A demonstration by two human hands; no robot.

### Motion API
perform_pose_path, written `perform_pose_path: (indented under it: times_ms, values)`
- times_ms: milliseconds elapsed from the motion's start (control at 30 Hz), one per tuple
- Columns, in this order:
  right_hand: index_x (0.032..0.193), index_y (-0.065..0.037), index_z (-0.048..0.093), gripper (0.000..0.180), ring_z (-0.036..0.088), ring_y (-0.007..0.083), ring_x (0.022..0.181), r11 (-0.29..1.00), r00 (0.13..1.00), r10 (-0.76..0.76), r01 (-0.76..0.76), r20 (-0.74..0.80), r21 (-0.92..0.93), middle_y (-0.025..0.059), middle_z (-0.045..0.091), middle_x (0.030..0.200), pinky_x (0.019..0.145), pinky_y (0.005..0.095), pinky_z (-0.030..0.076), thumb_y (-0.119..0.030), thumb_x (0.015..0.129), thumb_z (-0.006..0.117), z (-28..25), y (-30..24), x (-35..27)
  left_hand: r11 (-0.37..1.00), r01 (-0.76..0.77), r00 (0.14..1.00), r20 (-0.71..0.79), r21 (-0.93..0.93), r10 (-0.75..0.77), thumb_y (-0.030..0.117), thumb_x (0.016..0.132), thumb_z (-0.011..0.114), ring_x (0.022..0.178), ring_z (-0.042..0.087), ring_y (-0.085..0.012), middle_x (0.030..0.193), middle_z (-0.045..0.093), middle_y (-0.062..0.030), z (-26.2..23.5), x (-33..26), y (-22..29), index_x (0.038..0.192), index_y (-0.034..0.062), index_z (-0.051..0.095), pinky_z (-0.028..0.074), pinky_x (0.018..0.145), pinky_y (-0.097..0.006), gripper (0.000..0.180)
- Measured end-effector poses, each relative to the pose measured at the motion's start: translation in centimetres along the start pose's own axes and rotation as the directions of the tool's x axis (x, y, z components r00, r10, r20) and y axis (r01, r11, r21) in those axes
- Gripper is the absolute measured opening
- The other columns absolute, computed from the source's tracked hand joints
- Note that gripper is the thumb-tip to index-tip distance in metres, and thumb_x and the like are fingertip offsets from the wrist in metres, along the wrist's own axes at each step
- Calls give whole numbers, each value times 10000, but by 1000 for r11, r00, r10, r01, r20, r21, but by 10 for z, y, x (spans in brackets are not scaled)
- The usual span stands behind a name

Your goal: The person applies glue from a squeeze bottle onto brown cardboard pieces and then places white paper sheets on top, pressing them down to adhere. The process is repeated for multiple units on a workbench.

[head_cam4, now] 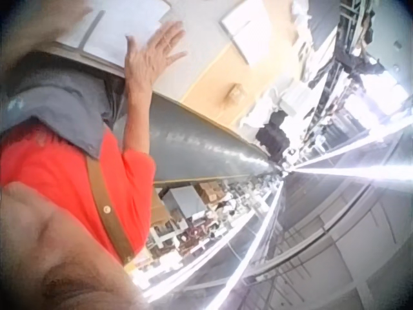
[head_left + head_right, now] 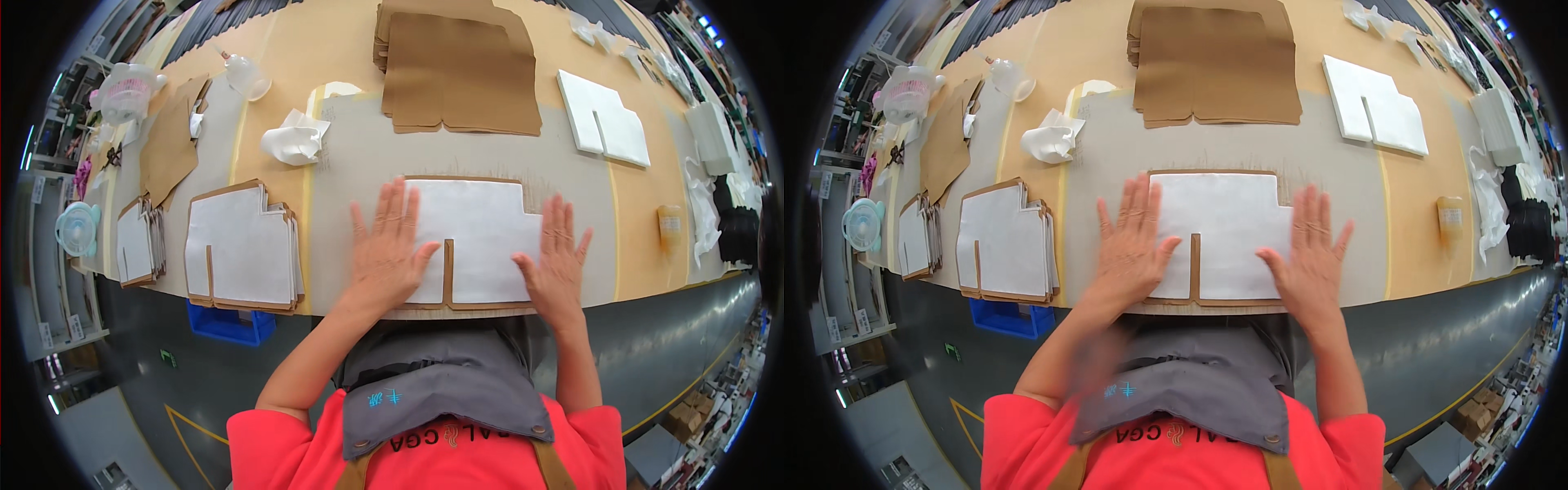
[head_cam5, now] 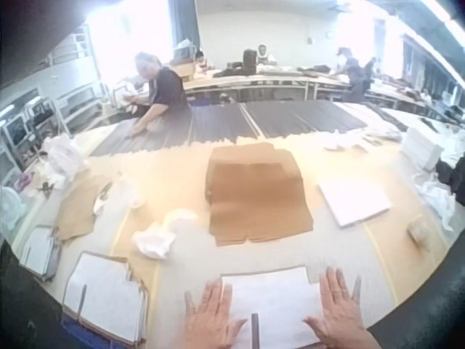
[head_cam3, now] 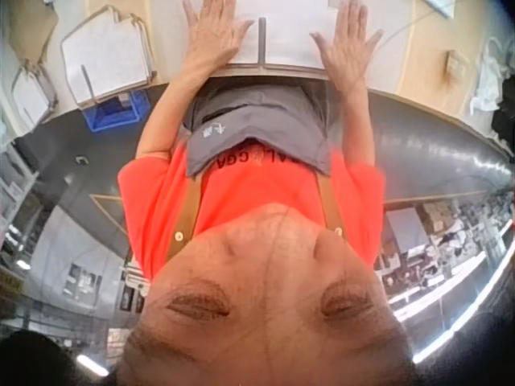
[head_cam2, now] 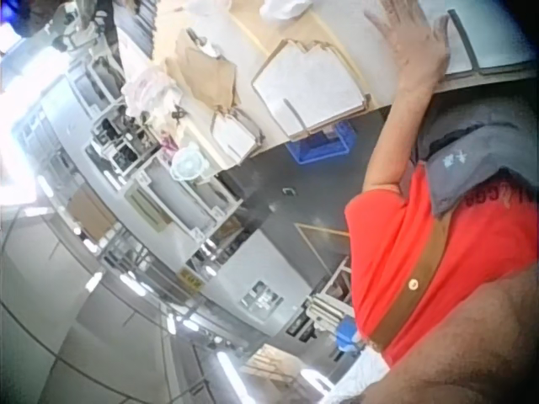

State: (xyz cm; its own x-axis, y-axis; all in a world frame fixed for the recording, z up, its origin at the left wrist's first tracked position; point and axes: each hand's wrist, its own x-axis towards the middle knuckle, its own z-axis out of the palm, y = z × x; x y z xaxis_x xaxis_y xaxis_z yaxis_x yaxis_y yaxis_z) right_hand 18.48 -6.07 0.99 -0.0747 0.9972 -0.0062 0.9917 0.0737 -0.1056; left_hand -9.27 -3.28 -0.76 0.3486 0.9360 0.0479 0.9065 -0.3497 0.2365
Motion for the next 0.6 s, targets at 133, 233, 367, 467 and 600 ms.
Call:
perform_pose_path:
  times_ms: [133,233,367,467,600]
  values:
    - [1633,-90,163,954,115,274,1577,993,992,-113,114,57,-19,65,142,1710,1221,613,-39,-740,958,338,15,-25,10,994,-110,994,25,-2,110,537,1035,426,1572,118,-319,1695,147,-156,24,1,11,1621,66,200,-5,1216,-634,785]
    - [1633,-98,173,942,128,274,1575,992,993,-107,110,59,-60,56,160,1708,1221,615,-25,-735,961,346,17,-23,6,994,-105,994,-21,-10,104,537,1033,426,1569,144,-303,1689,185,-146,15,-5,11,1613,96,257,2,1212,-644,748]
    - [1628,-109,212,920,145,272,1571,981,980,-191,190,-53,-23,56,201,1697,1220,622,-14,-729,964,354,-1,-41,17,998,-66,993,-98,-17,64,468,1048,421,1568,158,-287,1683,202,-150,2,-5,8,1603,94,288,2,1205,-660,683]
    - [1622,-122,247,879,160,267,1568,960,963,-264,268,-59,75,59,232,1688,1221,626,5,-711,977,353,18,-70,49,994,-82,989,-121,68,90,423,1052,417,1569,153,-286,1685,195,-154,14,24,4,1605,80,271,3,1205,-662,667]
    - [1625,-121,226,869,162,258,1567,969,971,-238,239,-23,60,57,229,1689,1229,616,12,-705,989,329,47,-67,68,998,-5,998,-65,55,9,427,1052,414,1572,142,-287,1688,183,-155,40,40,-14,1607,51,242,6,1204,-664,693]
